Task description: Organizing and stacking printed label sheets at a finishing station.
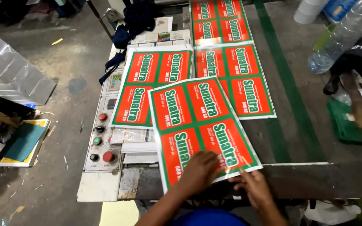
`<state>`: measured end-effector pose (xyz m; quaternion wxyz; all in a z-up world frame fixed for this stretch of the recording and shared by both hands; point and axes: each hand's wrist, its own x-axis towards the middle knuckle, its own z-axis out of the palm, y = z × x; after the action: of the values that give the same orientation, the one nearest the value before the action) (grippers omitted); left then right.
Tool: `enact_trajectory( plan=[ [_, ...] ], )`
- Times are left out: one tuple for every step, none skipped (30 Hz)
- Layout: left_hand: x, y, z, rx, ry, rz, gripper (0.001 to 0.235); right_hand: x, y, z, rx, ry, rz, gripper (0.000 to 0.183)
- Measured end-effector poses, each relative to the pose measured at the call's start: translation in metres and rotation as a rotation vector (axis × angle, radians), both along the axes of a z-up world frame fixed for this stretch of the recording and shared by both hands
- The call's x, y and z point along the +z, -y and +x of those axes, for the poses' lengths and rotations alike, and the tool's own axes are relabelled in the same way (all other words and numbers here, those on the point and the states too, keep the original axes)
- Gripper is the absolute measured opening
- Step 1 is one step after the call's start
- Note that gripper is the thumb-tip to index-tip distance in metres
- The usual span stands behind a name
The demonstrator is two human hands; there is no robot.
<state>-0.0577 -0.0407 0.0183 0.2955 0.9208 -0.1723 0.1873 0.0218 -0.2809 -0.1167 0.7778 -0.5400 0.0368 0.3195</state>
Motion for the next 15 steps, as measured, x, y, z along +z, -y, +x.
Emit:
enact_trajectory(
  plan=[
    [-0.002, -0.012, 0.003, 0.002, 0.000, 0.001, 0.030, -0.005, 0.008, 0.002, 0.002, 0.000, 0.001, 0.033],
    [-0.005, -0.025, 0.005, 0.116, 0.043, -0.003, 0.034, -0.009, 0.016, 0.005, -0.054, 0.022, -0.044, 0.032],
    [-0.007, -0.037, 0.008, 0.230, 0.086, -0.008, 0.039, -0.014, 0.024, 0.008, -0.110, 0.044, -0.089, 0.032],
    [-0.012, -0.052, 0.012, 0.233, 0.086, -0.007, 0.039, -0.014, 0.032, 0.009, -0.108, 0.044, -0.089, 0.032],
    [-0.016, -0.068, 0.016, 0.318, 0.011, -0.019, 0.028, -0.013, 0.040, 0.009, -0.165, 0.070, -0.136, 0.031],
    [-0.020, -0.083, 0.021, 0.403, -0.063, -0.031, 0.017, -0.013, 0.048, 0.011, -0.223, 0.097, -0.183, 0.030],
    [-0.039, -0.099, 0.025, 0.406, -0.061, -0.031, 0.017, -0.012, 0.056, 0.012, -0.220, 0.099, -0.183, 0.030],
    [-0.057, -0.115, 0.029, 0.464, -0.003, 0.066, 0.022, -0.011, 0.065, 0.013, -0.253, 0.118, -0.220, 0.030],
    [-0.075, -0.132, 0.033, 0.520, 0.055, 0.164, 0.028, -0.010, 0.073, 0.014, -0.285, 0.136, -0.258, 0.029],
    [-0.069, -0.137, 0.034, 0.521, 0.056, 0.163, 0.028, -0.013, 0.084, 0.016, -0.286, 0.138, -0.258, 0.029],
    [-0.063, -0.142, 0.035, 0.573, 0.109, 0.278, 0.042, -0.017, 0.094, 0.017, -0.295, 0.144, -0.266, 0.029],
    [-0.057, -0.147, 0.037, 0.623, 0.163, 0.392, 0.057, -0.020, 0.106, 0.019, -0.307, 0.150, -0.276, 0.028],
    [-0.055, -0.148, 0.036, 0.622, 0.164, 0.390, 0.057, -0.020, 0.114, 0.019, -0.308, 0.151, -0.277, 0.028],
    [-0.053, -0.150, 0.034, 0.622, 0.087, 0.431, 0.063, -0.021, 0.122, 0.018, -0.311, 0.148, -0.293, 0.029],
    [-0.052, -0.151, 0.032, 0.621, 0.009, 0.471, 0.069, -0.021, 0.131, 0.018, -0.313, 0.145, -0.308, 0.029]
  ],
)
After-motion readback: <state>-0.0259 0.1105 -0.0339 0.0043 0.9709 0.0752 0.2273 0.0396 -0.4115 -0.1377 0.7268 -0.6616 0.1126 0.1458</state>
